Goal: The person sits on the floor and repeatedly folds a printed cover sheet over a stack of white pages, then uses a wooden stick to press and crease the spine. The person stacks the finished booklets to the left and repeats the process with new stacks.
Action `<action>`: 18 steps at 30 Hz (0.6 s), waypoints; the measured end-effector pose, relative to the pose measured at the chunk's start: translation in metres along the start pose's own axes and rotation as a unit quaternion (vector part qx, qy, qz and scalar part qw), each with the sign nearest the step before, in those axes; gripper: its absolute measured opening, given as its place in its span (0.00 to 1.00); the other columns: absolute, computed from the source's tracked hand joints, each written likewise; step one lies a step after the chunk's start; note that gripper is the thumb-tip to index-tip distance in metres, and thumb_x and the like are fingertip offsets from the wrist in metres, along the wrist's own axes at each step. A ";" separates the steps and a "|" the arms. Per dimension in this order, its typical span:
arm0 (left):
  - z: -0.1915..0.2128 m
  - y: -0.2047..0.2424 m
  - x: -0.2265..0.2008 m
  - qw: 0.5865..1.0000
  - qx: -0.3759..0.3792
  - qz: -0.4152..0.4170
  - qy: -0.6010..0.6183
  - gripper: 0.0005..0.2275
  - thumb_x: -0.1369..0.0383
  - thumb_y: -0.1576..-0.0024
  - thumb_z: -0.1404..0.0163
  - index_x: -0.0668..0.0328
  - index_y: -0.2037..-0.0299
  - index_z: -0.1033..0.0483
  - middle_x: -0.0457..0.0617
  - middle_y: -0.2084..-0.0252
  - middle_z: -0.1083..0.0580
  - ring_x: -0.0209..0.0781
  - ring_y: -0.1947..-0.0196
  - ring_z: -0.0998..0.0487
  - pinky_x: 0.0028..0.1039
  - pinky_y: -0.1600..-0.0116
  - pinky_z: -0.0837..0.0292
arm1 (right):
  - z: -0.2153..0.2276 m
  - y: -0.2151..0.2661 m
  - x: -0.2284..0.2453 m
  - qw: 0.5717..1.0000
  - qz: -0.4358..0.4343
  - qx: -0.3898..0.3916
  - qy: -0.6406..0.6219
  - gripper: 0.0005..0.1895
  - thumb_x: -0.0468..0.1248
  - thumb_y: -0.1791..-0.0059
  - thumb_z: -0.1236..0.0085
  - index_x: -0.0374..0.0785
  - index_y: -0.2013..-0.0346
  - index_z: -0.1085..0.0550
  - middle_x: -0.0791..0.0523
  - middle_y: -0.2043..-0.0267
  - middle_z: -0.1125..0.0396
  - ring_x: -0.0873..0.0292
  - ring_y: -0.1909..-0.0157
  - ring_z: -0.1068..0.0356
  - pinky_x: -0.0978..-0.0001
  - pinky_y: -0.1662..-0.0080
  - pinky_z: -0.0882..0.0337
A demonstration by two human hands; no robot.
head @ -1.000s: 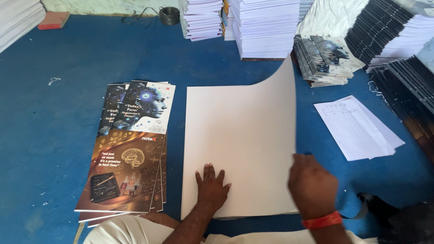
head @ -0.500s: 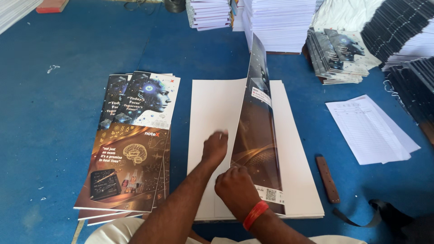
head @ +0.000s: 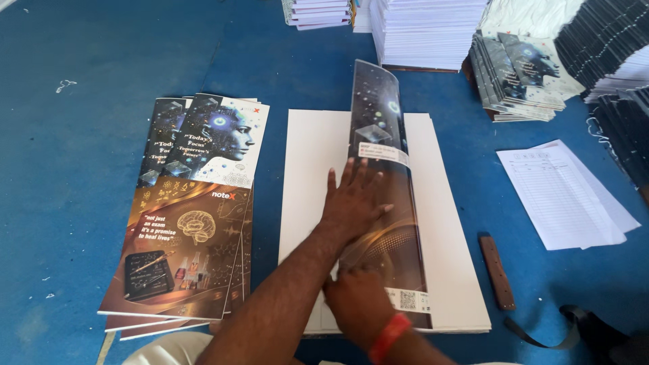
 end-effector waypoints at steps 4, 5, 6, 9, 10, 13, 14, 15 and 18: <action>-0.024 0.009 0.026 0.997 0.037 0.035 0.061 0.36 0.37 0.40 0.64 0.43 0.25 0.50 0.57 0.21 0.60 0.60 0.21 0.66 0.62 0.26 0.70 | 0.009 0.013 -0.084 0.981 -0.108 0.026 -0.161 0.15 0.52 0.53 0.36 0.50 0.57 0.19 0.58 0.57 0.23 0.55 0.56 0.23 0.60 0.52 0.24; -0.027 0.011 0.030 0.996 0.045 0.043 0.071 0.36 0.37 0.40 0.64 0.42 0.25 0.50 0.57 0.21 0.60 0.61 0.22 0.65 0.62 0.26 0.69 | 0.009 0.005 -0.109 0.983 -0.144 0.013 -0.113 0.12 0.52 0.51 0.38 0.50 0.62 0.18 0.60 0.56 0.22 0.58 0.54 0.22 0.63 0.51 0.23; -0.029 0.013 0.033 0.994 0.052 0.050 0.081 0.36 0.37 0.41 0.64 0.42 0.25 0.50 0.57 0.21 0.59 0.61 0.22 0.64 0.62 0.26 0.68 | 0.023 -0.001 -0.130 0.976 -0.127 -0.083 -0.155 0.13 0.49 0.53 0.37 0.48 0.61 0.18 0.58 0.52 0.23 0.57 0.54 0.23 0.62 0.51 0.23; -0.034 0.020 0.036 0.993 0.061 0.053 0.083 0.36 0.37 0.40 0.64 0.41 0.24 0.51 0.57 0.21 0.59 0.62 0.22 0.61 0.63 0.27 0.63 | 0.006 -0.024 -0.209 0.936 -0.242 -0.061 -0.247 0.26 0.52 0.53 0.33 0.38 0.50 0.25 0.47 0.46 0.30 0.49 0.48 0.27 0.62 0.44 0.19; -0.035 0.021 0.038 0.993 0.055 0.053 0.091 0.34 0.38 0.39 0.65 0.40 0.24 0.51 0.57 0.21 0.58 0.62 0.22 0.60 0.63 0.27 0.62 | 0.009 -0.036 -0.222 0.947 -0.219 -0.095 -0.215 0.32 0.52 0.56 0.30 0.39 0.45 0.28 0.43 0.40 0.37 0.44 0.43 0.32 0.58 0.42 0.24; -0.042 0.023 0.044 0.991 0.043 0.056 0.115 0.30 0.42 0.36 0.67 0.38 0.25 0.49 0.56 0.21 0.56 0.61 0.22 0.58 0.64 0.27 0.60 | 0.005 -0.064 -0.248 0.958 -0.166 -0.163 -0.167 0.45 0.53 0.61 0.26 0.44 0.34 0.34 0.39 0.26 0.53 0.35 0.29 0.46 0.50 0.36 0.36; -0.045 0.023 0.047 0.990 0.044 0.057 0.122 0.29 0.43 0.35 0.67 0.36 0.25 0.49 0.55 0.20 0.55 0.61 0.22 0.57 0.64 0.27 0.59 | -0.002 -0.072 -0.256 0.954 -0.163 -0.166 -0.188 0.44 0.54 0.59 0.28 0.47 0.32 0.34 0.40 0.24 0.56 0.37 0.27 0.48 0.50 0.34 0.37; -0.048 0.024 0.049 0.989 0.046 0.058 0.130 0.28 0.44 0.35 0.67 0.35 0.25 0.48 0.54 0.20 0.55 0.61 0.22 0.57 0.63 0.27 0.58 | -0.010 -0.079 -0.262 0.950 -0.161 -0.170 -0.208 0.44 0.54 0.58 0.30 0.49 0.31 0.34 0.41 0.21 0.58 0.38 0.24 0.50 0.50 0.32 0.38; -0.057 0.022 0.056 0.988 0.039 0.058 0.138 0.26 0.47 0.35 0.65 0.35 0.26 0.47 0.56 0.22 0.53 0.62 0.23 0.55 0.61 0.28 0.58 | -0.021 -0.095 -0.263 0.953 -0.166 -0.196 -0.163 0.46 0.58 0.59 0.30 0.56 0.28 0.36 0.43 0.19 0.62 0.36 0.21 0.57 0.45 0.28 0.44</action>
Point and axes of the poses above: each hand's wrist, its own y-axis away from the middle knuckle, its own z-axis out of the back of the hand, x = y × z, the point moved 9 cm from there along -y, towards the middle knuckle
